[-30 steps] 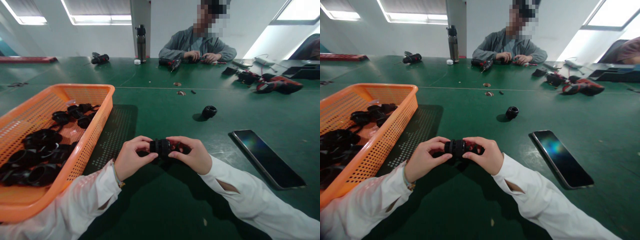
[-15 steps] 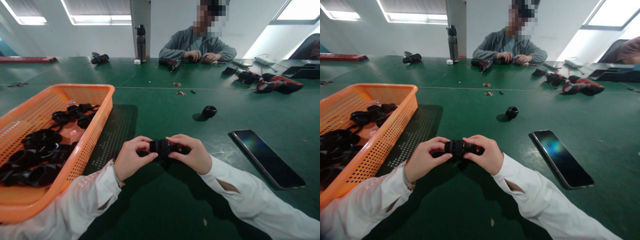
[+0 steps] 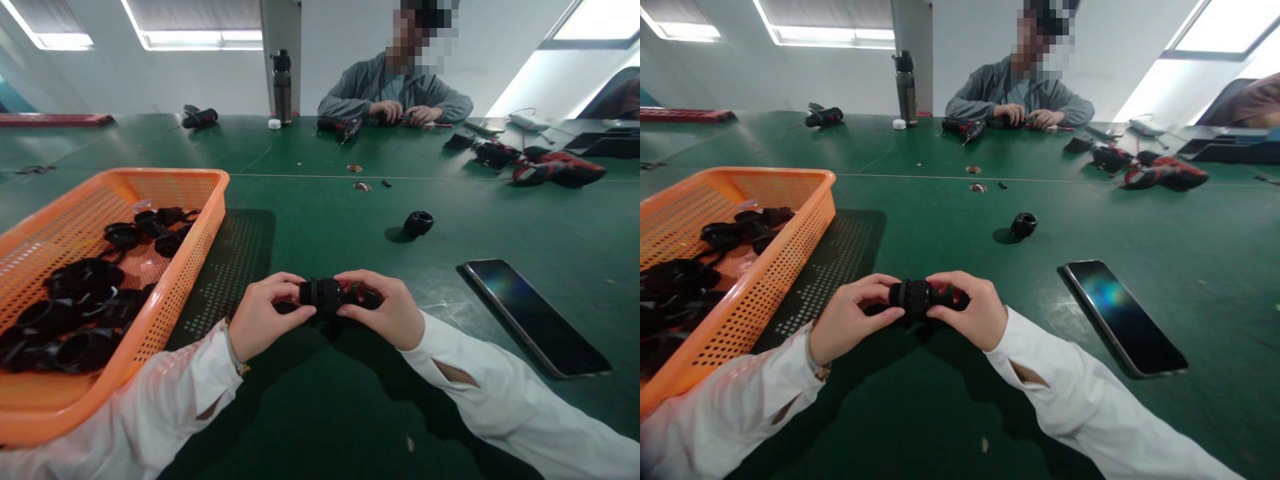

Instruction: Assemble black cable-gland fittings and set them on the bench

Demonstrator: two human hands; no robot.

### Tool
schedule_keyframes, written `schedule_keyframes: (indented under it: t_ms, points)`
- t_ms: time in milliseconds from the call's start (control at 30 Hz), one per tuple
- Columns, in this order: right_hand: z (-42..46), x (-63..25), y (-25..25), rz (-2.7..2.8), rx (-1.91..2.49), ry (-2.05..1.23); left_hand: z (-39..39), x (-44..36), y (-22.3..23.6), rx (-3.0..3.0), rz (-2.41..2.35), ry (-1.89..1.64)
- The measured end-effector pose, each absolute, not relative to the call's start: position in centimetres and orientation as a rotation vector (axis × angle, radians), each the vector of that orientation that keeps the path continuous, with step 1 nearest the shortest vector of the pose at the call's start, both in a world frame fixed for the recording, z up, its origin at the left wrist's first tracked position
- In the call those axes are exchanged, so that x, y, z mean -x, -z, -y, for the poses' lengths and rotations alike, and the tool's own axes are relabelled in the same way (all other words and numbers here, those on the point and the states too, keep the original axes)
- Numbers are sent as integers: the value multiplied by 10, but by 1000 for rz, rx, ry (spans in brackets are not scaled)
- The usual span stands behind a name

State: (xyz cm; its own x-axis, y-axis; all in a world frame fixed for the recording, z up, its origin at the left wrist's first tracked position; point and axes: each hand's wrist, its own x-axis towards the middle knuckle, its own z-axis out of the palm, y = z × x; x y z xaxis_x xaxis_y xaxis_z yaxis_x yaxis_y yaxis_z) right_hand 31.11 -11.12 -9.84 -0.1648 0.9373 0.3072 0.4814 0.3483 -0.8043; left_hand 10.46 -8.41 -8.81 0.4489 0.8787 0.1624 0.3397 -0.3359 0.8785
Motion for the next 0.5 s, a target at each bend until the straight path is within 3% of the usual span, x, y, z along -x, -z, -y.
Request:
schedule_keyframes:
  t_ms: [500]
  points:
    - [110,-311,97,1772,1265,-750,83,-104,89,-1883,-1030,-835]
